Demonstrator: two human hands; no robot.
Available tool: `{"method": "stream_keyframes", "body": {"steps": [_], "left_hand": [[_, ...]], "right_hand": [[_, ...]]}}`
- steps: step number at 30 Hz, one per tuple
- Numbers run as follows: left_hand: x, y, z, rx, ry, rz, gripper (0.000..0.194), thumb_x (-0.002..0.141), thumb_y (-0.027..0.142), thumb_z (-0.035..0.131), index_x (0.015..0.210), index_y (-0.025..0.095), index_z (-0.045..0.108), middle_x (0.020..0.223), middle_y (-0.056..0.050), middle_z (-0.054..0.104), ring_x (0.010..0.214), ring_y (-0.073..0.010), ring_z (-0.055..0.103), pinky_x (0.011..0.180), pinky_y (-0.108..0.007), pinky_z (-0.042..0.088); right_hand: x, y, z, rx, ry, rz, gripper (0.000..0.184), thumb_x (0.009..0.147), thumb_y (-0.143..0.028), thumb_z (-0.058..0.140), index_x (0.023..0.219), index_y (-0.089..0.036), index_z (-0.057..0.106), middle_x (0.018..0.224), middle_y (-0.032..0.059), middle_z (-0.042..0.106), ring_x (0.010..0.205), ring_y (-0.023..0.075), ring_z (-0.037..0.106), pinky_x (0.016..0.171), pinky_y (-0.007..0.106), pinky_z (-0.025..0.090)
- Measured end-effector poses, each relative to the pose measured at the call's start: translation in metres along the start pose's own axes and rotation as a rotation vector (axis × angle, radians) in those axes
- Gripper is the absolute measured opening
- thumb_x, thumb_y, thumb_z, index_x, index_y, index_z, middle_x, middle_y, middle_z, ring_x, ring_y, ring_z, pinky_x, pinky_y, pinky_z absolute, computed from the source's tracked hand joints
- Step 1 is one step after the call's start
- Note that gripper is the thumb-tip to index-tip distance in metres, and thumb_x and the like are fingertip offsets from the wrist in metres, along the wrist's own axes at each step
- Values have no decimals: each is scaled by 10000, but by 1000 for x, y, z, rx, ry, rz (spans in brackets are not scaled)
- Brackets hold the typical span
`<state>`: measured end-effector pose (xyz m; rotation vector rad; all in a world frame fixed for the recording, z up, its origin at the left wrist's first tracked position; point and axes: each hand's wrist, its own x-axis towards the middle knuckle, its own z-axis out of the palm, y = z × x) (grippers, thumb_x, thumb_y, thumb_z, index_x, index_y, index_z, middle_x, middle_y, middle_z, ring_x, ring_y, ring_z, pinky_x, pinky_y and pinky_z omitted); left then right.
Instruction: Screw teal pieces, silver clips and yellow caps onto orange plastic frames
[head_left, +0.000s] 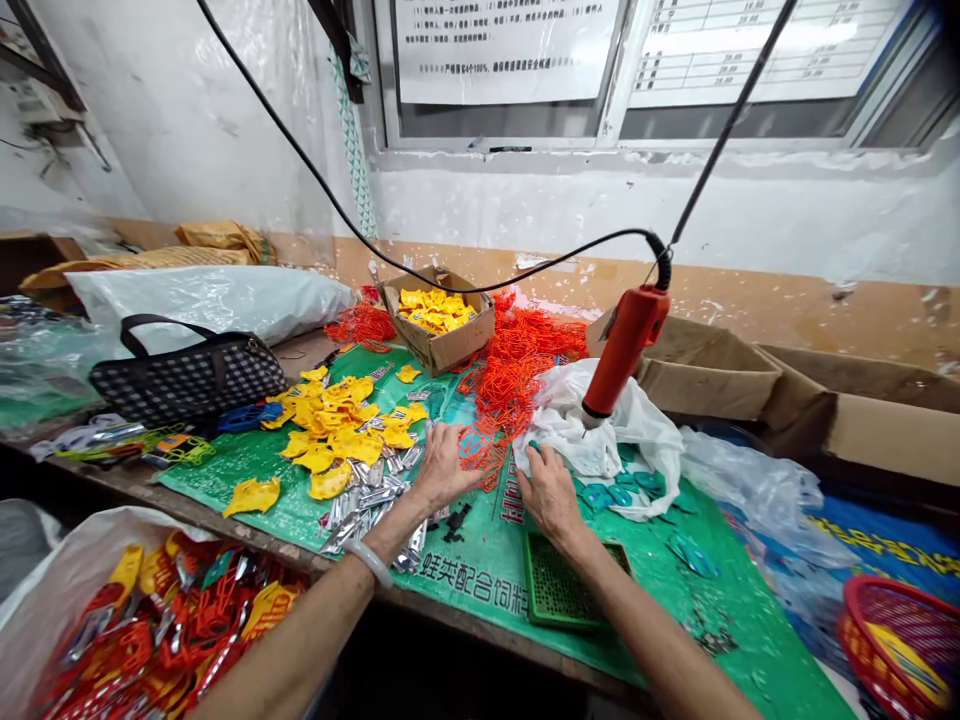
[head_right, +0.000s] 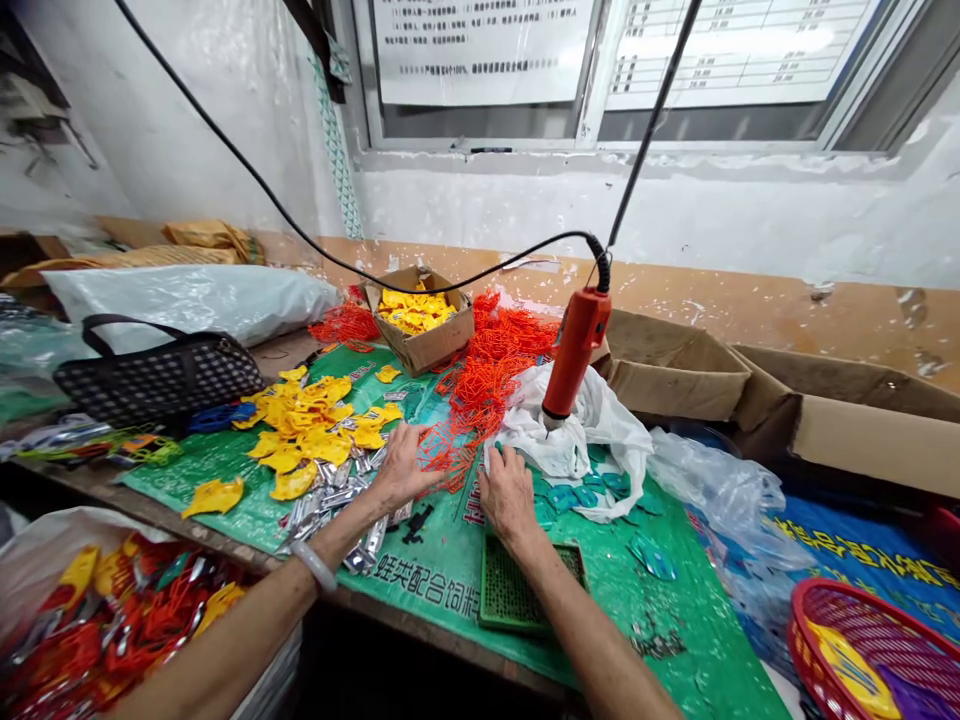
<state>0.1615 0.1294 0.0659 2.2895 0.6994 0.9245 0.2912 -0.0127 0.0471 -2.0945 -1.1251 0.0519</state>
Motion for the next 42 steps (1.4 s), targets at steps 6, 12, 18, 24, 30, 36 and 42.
{"method": "stream_keyframes", "body": {"steps": [6, 12, 18, 24, 30, 36, 42], "left_hand": [[-15, 21, -16, -216, 79, -193, 533, 531, 374, 836, 907, 203, 498, 842, 13, 515, 796, -196, 526, 741, -335, 443], [-58, 43, -14, -522, 48, -448, 461, 651, 569, 740, 777, 193, 506, 648, 64, 478, 584, -122, 448, 559, -251, 363], [-101, 56, -25, -979, -166, -643, 498, 721, 611, 658, 920, 155, 637, 706, 4, 616, 563, -124, 530, 553, -264, 453], [-127, 59, -45, -1226, -324, -768, 275, 671, 310, 797, 827, 107, 696, 729, -64, 696, 621, -144, 634, 669, -286, 525], [-139, 58, -33, -1347, -230, -765, 221, 717, 212, 754, 911, 119, 701, 825, -74, 731, 674, -152, 665, 674, -260, 531], [-151, 55, -26, -1460, -150, -847, 265, 718, 165, 742, 979, 136, 702, 878, -62, 738, 719, -142, 676, 697, -241, 539], [-157, 60, -26, -1506, -239, -834, 276, 749, 183, 741, 1015, 122, 703, 971, -97, 739, 821, -179, 686, 771, -275, 536]], "right_hand": [[-22, -25, -13, 595, -77, 51, 315, 829, -310, 511, 1125, -202, 517, 818, 21, 623, 667, 171, 617, 608, 304, 503], [-59, -47, -17, 994, -253, 213, 398, 661, -372, 729, 958, -181, 545, 677, -30, 584, 496, 114, 561, 430, 216, 393], [-72, -47, -16, 1102, -284, 296, 404, 585, -371, 801, 891, -177, 621, 573, -79, 503, 418, 64, 437, 413, 213, 370], [-83, -47, -17, 1000, -384, 267, 414, 621, -367, 769, 974, -162, 697, 718, -7, 641, 478, 80, 474, 461, 234, 406], [-98, -45, -12, 821, -385, 159, 461, 663, -337, 772, 1097, -202, 696, 1017, 44, 663, 877, 191, 586, 786, 326, 480], [-102, -43, -23, 500, -463, -125, 385, 762, -270, 705, 1140, -216, 666, 1060, 51, 641, 965, 215, 576, 872, 355, 458], [-110, -58, -41, 261, -423, -295, 278, 821, -199, 626, 1098, -214, 649, 974, 55, 620, 884, 189, 584, 793, 310, 493]]}}
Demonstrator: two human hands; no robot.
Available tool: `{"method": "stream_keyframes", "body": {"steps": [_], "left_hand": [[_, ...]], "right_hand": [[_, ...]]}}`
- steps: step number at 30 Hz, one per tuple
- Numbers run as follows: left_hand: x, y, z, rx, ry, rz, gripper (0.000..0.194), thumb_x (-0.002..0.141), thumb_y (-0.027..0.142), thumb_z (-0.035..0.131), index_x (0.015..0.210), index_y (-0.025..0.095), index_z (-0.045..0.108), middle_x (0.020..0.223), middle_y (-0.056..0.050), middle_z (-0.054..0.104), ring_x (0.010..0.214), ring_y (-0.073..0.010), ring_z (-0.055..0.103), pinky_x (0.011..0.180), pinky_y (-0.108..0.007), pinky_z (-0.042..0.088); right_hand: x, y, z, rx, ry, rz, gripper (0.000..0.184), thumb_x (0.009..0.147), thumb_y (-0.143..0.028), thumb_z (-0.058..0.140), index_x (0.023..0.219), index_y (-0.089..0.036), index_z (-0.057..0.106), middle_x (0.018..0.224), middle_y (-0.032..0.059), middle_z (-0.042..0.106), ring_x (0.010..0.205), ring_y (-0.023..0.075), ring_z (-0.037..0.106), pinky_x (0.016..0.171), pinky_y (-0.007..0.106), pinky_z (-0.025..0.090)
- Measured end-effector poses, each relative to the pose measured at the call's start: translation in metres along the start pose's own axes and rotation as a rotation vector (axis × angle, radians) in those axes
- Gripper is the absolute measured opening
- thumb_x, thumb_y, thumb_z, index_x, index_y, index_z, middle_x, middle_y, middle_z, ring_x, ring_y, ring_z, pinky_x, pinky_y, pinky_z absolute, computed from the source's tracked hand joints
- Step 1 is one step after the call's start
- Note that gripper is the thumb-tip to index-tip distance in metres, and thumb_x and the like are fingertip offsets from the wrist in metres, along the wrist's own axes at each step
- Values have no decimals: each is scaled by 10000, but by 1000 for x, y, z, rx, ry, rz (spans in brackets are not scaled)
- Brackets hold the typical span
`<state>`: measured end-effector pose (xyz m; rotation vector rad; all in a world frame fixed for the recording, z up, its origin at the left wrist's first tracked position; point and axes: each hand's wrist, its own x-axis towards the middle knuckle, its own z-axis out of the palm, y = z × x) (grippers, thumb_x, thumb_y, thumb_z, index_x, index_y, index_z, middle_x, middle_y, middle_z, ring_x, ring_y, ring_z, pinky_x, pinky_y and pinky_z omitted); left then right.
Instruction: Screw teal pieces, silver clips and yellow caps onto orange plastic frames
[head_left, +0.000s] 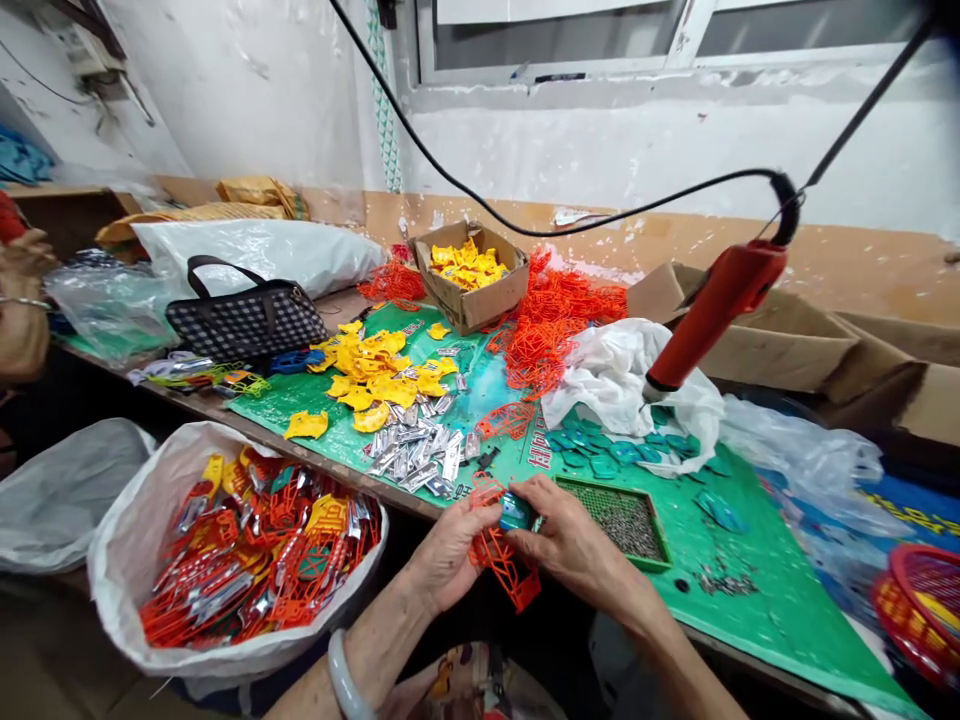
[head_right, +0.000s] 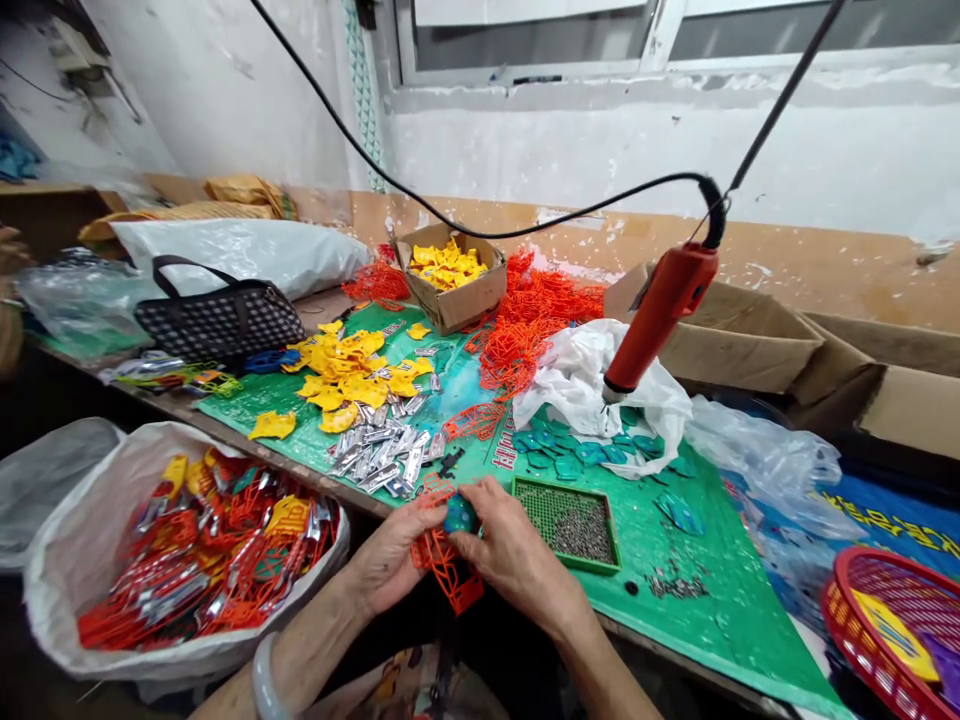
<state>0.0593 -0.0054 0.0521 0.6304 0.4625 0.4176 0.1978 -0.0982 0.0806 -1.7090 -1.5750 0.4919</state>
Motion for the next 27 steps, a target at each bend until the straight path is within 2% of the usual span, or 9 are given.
{"method": "stream_keyframes", "body": {"steps": [2, 5, 8, 11, 16, 27], "left_hand": [[-1, 1, 2, 8, 12, 26, 275, 755, 204, 741, 1011, 110, 706, 1001, -111, 736, 858, -191, 683, 802, -289, 534], [-3, 2, 5, -22, 37, 45, 298, 789, 260, 710, 1060, 138, 685, 1056, -120, 728, 875, -225, 684, 806, -376, 551], [-4, 2, 8, -56, 44, 46, 318, 809, 279, 688, 1106, 170, 652, 1092, -123, 719, 895, -255, 688, 782, -439, 560], [-5, 0, 11, -66, 82, 69, 327, 801, 290, 701, 1101, 172, 643, 1056, -112, 728, 864, -240, 692, 727, -396, 571], [-6, -7, 17, -60, 148, 97, 347, 757, 285, 745, 1081, 200, 655, 959, -51, 737, 750, -175, 677, 642, -303, 569], [-8, -13, 19, -24, 118, 136, 303, 770, 288, 735, 1055, 201, 683, 993, -39, 732, 782, -149, 677, 740, -272, 558]], "right_hand": [[-5, -2, -2, -32, 40, -27, 289, 829, -196, 617, 1117, -215, 635, 948, 53, 618, 839, 177, 586, 743, 289, 502], [-15, 3, -1, -68, 161, -47, 309, 847, -233, 611, 1154, -207, 602, 950, 62, 621, 814, 182, 599, 719, 300, 521], [-24, 10, 8, -112, 306, -105, 321, 863, -252, 596, 1181, -215, 577, 1004, 88, 637, 905, 216, 614, 790, 351, 537], [-29, 12, 20, -172, 414, -154, 352, 861, -233, 585, 1212, -226, 554, 1102, 115, 620, 1041, 259, 584, 879, 430, 522], [-26, 7, 32, -217, 429, -129, 404, 865, -226, 581, 1261, -223, 500, 1279, 139, 516, 1197, 282, 490, 971, 487, 478], [-28, 6, 36, -196, 430, -113, 419, 864, -248, 581, 1277, -236, 513, 1294, 133, 520, 1200, 283, 508, 962, 474, 489]]}}
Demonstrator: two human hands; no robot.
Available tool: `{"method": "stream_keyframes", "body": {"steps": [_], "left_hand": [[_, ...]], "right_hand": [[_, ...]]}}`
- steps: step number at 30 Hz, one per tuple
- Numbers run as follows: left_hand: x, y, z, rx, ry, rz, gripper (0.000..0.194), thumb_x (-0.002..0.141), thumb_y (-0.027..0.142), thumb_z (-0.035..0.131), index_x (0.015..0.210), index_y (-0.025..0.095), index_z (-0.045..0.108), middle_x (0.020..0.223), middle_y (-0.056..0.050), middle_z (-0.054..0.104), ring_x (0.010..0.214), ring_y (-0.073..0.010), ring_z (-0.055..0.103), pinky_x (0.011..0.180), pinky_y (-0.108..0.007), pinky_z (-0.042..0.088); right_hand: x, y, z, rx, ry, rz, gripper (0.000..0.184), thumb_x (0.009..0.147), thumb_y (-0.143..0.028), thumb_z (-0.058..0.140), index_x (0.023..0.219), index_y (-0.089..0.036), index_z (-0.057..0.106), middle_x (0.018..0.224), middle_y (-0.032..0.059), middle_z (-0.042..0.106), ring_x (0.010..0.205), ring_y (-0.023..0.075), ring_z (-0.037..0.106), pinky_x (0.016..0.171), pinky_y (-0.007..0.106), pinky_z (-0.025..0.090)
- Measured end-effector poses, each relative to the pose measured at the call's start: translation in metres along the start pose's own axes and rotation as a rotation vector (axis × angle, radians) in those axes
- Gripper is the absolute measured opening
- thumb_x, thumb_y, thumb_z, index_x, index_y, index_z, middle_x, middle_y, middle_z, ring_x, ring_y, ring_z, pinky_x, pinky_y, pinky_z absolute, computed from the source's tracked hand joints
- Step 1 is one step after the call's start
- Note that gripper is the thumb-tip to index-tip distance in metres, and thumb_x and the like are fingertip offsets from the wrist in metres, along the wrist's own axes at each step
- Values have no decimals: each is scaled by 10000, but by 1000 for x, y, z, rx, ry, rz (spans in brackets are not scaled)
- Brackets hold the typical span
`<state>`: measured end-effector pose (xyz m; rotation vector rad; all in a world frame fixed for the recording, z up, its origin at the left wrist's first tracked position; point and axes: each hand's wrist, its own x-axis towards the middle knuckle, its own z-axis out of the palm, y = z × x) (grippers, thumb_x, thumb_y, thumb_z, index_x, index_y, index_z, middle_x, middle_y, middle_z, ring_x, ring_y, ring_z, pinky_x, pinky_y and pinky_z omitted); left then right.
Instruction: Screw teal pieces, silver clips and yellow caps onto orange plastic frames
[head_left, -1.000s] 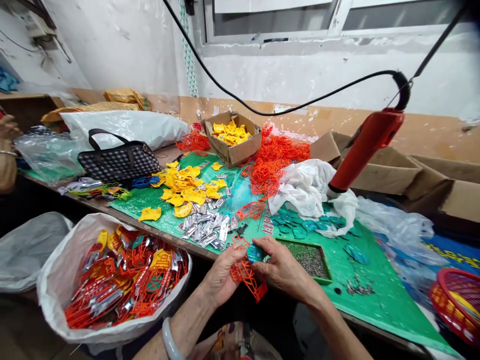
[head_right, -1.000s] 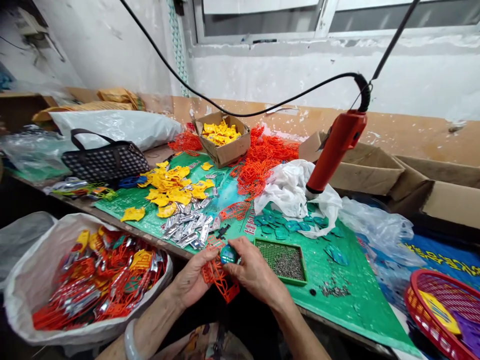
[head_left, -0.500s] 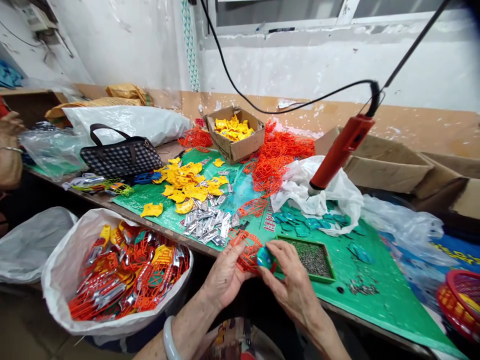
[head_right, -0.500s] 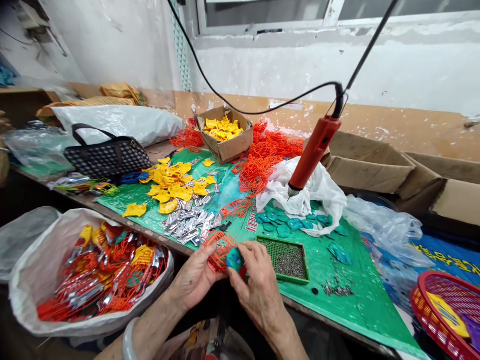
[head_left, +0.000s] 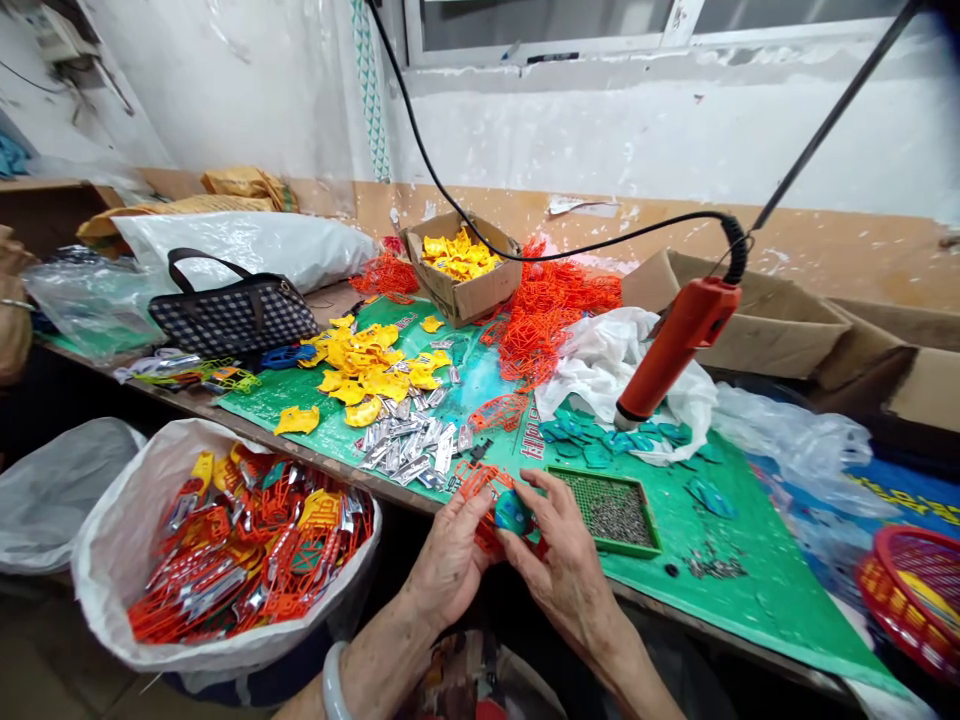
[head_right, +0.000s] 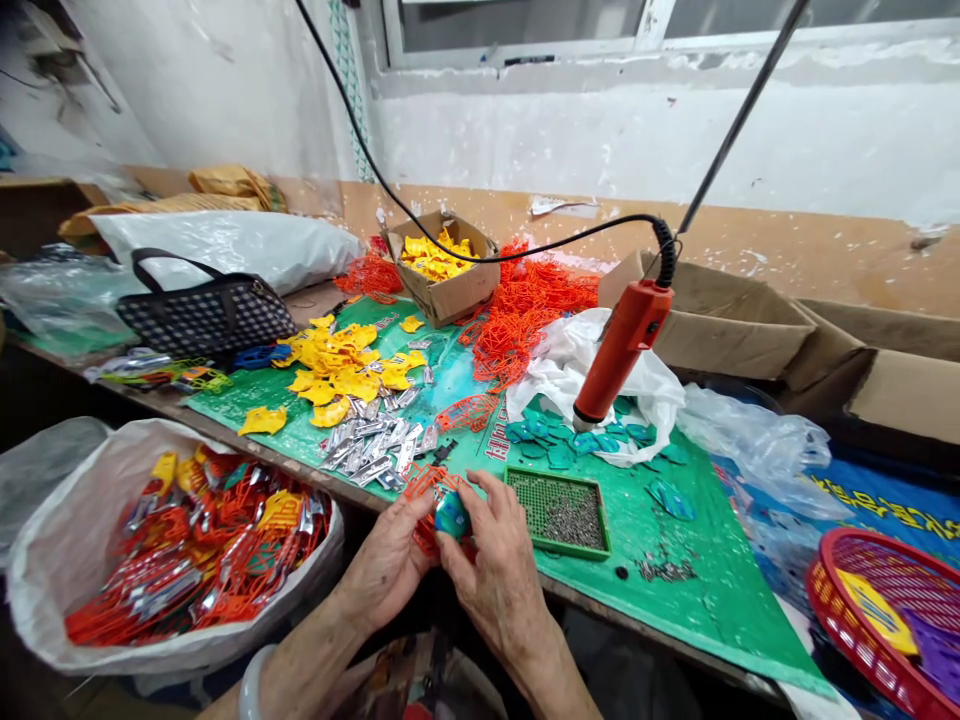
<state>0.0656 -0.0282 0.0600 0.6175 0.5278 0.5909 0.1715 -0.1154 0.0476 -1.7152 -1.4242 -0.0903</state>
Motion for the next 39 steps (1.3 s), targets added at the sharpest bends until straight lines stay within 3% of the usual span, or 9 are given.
{"method": "stream_keyframes", "body": {"steps": [13, 20, 27, 33, 39], "left_hand": [[-1, -10, -6, -50, 66, 24, 209, 764, 258, 733, 953, 177, 701, 913, -24, 745, 772, -129, 676, 778, -242, 542], [-5, -13, -4, 5, 95, 16, 289, 734, 281, 764, 996, 180, 695, 984, -48, 728, 825, -161, 670, 743, -260, 551], [-7, -17, -3, -46, 105, 70, 227, 796, 265, 713, 1004, 172, 702, 1036, -54, 726, 883, -157, 675, 806, -247, 541], [-8, -19, -7, -66, 133, 65, 237, 779, 255, 726, 999, 166, 706, 1013, -58, 723, 825, -154, 669, 714, -247, 556], [-10, -19, -7, -34, 103, 50, 284, 750, 204, 743, 1029, 177, 696, 1006, -44, 728, 800, -135, 661, 732, -240, 540]], "right_hand": [[-10, -5, 7, -51, 10, 15, 465, 859, -228, 589, 1317, -255, 512, 1222, 124, 574, 1121, 286, 542, 924, 485, 503], [-16, 0, 11, 54, 20, 78, 468, 836, -209, 619, 1298, -248, 551, 1181, 109, 594, 1080, 256, 579, 893, 406, 535], [-11, -6, 6, 81, -2, 126, 463, 800, -173, 641, 1256, -228, 591, 1161, 104, 609, 1056, 249, 591, 878, 393, 543], [-9, -6, 3, 40, -64, 134, 442, 791, -184, 666, 1231, -200, 615, 1130, 114, 621, 1023, 262, 600, 838, 406, 555], [-15, -5, 3, 47, -56, 137, 436, 808, -178, 641, 1241, -180, 595, 1146, 126, 608, 999, 249, 628, 810, 380, 578]]}}
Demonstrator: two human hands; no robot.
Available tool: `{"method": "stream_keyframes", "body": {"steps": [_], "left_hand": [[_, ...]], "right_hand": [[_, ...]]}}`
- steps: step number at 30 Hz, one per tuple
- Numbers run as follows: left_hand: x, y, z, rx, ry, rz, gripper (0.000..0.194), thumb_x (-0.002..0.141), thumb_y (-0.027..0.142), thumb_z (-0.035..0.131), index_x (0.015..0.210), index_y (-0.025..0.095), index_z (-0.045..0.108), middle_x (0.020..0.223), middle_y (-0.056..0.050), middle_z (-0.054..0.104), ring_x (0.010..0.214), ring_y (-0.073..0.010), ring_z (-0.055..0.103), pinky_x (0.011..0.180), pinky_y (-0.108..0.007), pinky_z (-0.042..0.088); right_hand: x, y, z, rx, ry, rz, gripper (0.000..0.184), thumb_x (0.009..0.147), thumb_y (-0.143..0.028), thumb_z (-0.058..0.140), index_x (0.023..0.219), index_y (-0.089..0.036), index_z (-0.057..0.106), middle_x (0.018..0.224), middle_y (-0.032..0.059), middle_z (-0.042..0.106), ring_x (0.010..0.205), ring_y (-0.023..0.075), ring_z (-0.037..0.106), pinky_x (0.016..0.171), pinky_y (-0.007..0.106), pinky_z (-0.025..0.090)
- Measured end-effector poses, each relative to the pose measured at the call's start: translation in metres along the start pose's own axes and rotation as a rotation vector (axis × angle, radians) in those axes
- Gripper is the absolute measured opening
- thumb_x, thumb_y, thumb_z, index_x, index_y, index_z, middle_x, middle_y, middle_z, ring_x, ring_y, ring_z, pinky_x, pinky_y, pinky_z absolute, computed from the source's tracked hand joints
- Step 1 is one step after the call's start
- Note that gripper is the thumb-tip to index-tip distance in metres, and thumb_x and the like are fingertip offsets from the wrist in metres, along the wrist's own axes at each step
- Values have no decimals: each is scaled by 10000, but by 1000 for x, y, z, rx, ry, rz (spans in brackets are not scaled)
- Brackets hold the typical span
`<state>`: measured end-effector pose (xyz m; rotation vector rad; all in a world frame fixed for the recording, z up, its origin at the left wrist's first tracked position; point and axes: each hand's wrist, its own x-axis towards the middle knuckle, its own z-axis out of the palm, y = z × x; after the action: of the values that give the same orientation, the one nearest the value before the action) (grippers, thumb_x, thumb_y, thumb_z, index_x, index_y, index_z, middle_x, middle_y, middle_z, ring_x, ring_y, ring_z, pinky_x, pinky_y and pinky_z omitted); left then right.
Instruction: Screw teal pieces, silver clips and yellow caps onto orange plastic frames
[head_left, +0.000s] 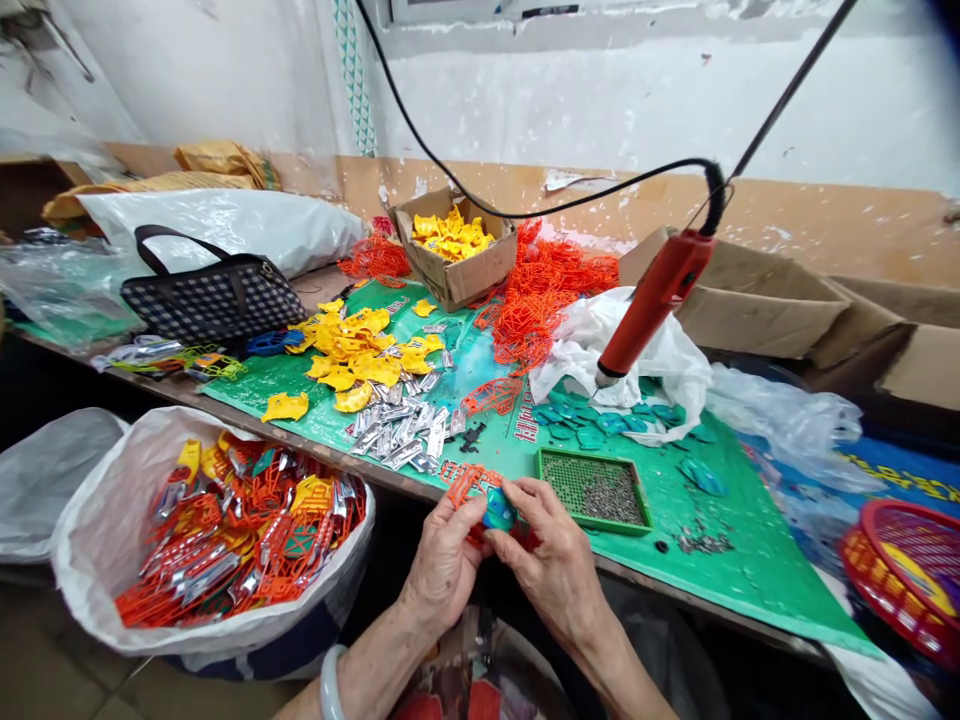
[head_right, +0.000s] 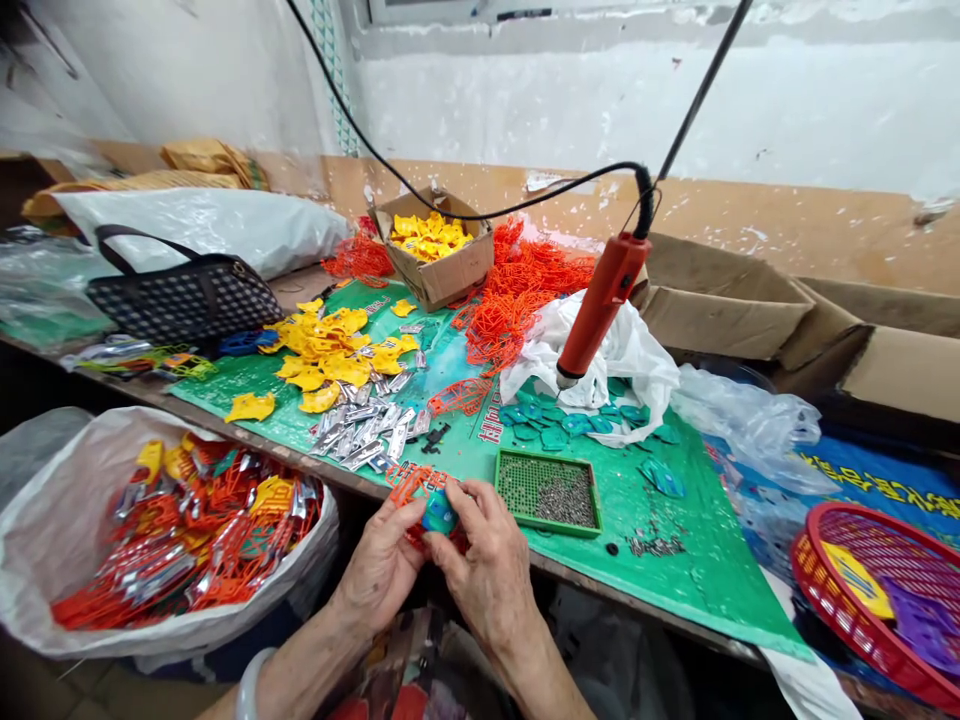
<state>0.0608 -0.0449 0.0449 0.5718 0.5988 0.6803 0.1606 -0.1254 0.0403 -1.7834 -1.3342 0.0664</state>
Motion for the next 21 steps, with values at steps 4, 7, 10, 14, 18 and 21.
{"method": "stream_keyframes", "body": {"steps": [4, 7, 10, 14, 18, 21], "left_hand": [[-1, 1, 4, 106, -85, 35, 362, 703, 141, 768, 1052, 184, 685, 979, -34, 733, 850, -155, 668, 789, -241, 517], [-2, 2, 6, 182, -108, 33, 340, 702, 141, 764, 1030, 177, 681, 963, -30, 736, 895, -173, 671, 840, -256, 507], [-4, 6, 7, 232, -100, -32, 344, 704, 169, 764, 1034, 163, 666, 966, -42, 734, 880, -185, 674, 821, -274, 523], [-4, 13, 2, 288, -90, -116, 450, 700, 194, 769, 1122, 178, 615, 967, -46, 725, 811, -183, 668, 710, -293, 558], [-1, 17, -4, 362, -55, -159, 506, 685, 183, 780, 1152, 207, 588, 967, -37, 710, 767, -170, 652, 636, -299, 575], [-1, 17, -4, 357, -75, -186, 481, 668, 177, 783, 1113, 192, 603, 938, -38, 701, 750, -167, 643, 613, -297, 579]], "right_hand": [[-11, -2, 11, -65, 103, -69, 468, 838, -143, 565, 1304, -168, 526, 1179, 155, 593, 1023, 265, 624, 817, 408, 579], [-19, -7, 15, -110, 133, -93, 521, 831, -122, 555, 1345, -159, 478, 1206, 179, 581, 1085, 293, 598, 860, 452, 562], [-19, -15, 3, -41, 21, -47, 615, 787, -161, 639, 1372, -136, 450, 1247, 197, 557, 1132, 315, 576, 901, 473, 544], [-4, -17, -42, 262, -285, 60, 493, 753, -231, 722, 1232, -239, 601, 1196, 88, 591, 1050, 222, 622, 855, 351, 567], [27, 20, -101, 221, 343, 208, 368, 803, -325, 679, 1163, -268, 634, 1208, 79, 580, 1024, 216, 614, 795, 381, 567], [65, 66, -143, 36, 772, 258, 596, 692, -415, 761, 1232, -234, 585, 1239, 100, 536, 1078, 267, 581, 846, 462, 533]]}}
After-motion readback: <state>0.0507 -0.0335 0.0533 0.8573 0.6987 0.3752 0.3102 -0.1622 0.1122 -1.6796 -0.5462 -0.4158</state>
